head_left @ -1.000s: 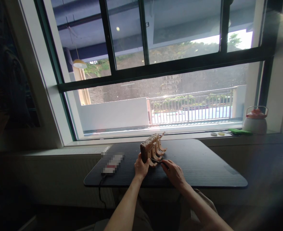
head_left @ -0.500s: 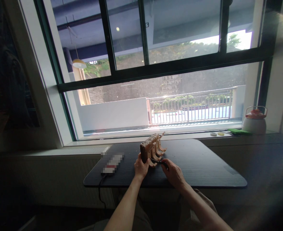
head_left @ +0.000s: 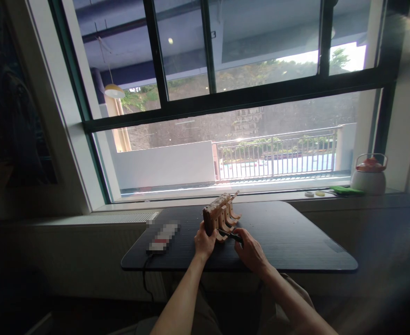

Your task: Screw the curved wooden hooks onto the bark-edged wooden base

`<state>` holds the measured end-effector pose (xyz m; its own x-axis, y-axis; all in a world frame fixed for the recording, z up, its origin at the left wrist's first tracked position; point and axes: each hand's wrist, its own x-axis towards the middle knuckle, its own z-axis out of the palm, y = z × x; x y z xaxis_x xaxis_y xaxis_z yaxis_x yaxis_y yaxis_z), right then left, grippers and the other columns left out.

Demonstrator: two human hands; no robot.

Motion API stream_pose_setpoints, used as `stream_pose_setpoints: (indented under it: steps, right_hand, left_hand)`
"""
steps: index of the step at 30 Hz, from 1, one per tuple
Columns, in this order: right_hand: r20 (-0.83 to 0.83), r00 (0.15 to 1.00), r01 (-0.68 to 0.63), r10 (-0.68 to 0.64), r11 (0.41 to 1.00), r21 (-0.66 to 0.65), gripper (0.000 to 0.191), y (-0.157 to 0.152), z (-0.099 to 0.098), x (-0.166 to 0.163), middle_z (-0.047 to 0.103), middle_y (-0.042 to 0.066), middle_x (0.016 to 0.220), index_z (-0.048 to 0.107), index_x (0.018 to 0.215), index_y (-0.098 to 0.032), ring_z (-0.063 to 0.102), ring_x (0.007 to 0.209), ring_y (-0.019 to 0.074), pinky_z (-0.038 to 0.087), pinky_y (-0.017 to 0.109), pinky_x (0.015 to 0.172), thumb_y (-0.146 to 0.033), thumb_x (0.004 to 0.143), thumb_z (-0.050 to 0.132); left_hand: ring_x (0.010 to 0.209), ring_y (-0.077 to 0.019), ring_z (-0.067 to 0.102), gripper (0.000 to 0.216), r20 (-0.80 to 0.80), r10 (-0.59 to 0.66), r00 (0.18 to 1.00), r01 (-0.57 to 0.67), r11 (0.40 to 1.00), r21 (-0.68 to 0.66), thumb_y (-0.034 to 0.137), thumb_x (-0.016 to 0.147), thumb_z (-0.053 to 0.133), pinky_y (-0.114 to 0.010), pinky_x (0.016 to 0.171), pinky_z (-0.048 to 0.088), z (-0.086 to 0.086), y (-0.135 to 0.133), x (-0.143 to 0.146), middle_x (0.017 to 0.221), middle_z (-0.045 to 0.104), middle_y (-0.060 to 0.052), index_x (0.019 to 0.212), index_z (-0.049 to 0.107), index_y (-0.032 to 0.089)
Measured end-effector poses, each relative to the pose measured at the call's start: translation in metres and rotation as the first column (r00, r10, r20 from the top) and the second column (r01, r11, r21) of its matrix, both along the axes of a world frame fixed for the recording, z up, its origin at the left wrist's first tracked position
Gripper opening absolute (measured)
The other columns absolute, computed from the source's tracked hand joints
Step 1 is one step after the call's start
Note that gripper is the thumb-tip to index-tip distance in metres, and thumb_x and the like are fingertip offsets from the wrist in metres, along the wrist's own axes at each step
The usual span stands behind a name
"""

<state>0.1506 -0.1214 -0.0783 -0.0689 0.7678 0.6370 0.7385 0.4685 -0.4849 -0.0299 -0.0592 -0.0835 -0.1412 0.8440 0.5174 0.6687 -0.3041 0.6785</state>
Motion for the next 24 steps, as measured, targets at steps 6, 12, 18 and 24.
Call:
stream_pose_setpoints:
  steps: [6, 12, 18, 24]
  right_hand:
    - [-0.027, 1.0, -0.01, 0.01, 1.0, 0.021, 0.02, 0.0039, -0.0042, 0.0022, 0.065, 0.004, 0.098, 0.055, 0.1, -0.022, 0.062, 0.083, 0.0179, 0.046, 0.028, 0.071, -0.026, 0.084, 0.044]
    - [-0.032, 0.999, 0.019, -0.02, 1.0, -0.013, 0.023, 0.0048, -0.0036, 0.0028, 0.069, 0.002, 0.097, 0.059, 0.101, -0.024, 0.064, 0.083, 0.0189, 0.046, 0.029, 0.073, -0.034, 0.087, 0.044]
    - [0.036, 0.997, 0.062, -0.061, 0.998, -0.026, 0.026, -0.0022, 0.0022, 0.0007, 0.068, 0.002, 0.1, 0.057, 0.106, -0.025, 0.065, 0.082, 0.0188, 0.045, 0.028, 0.07, -0.029, 0.085, 0.044]
    - [0.05, 0.996, 0.073, -0.071, 0.997, -0.037, 0.024, -0.0022, 0.0014, 0.0005, 0.068, 0.001, 0.089, 0.054, 0.103, -0.024, 0.064, 0.073, 0.0165, 0.043, 0.026, 0.066, -0.026, 0.081, 0.044]
  left_hand:
    - [0.094, -0.0231, 0.064, 0.042, 0.001, 0.005, 1.0, -0.005, 1.0, -0.003, 0.035, 0.079, 0.057, -0.033, 0.081, 0.046, 0.0015, -0.0006, -0.0001, 0.102, 0.067, -0.008, 0.117, 0.047, 0.019]
    - [0.092, -0.0229, 0.064, 0.042, -0.002, 0.008, 1.0, -0.009, 1.0, -0.009, 0.035, 0.079, 0.057, -0.033, 0.08, 0.046, 0.0015, -0.0009, -0.0007, 0.101, 0.067, -0.009, 0.116, 0.047, 0.019]
    - [0.094, -0.0229, 0.064, 0.041, -0.006, 0.006, 1.0, -0.006, 1.0, 0.0, 0.034, 0.079, 0.056, -0.032, 0.08, 0.046, 0.0007, -0.0004, 0.0, 0.104, 0.066, -0.009, 0.116, 0.047, 0.019]
    - [0.094, -0.0231, 0.064, 0.041, -0.001, 0.006, 1.0, -0.006, 1.0, -0.003, 0.034, 0.079, 0.057, -0.032, 0.08, 0.046, 0.0006, -0.0002, 0.0008, 0.103, 0.067, -0.008, 0.116, 0.047, 0.02]
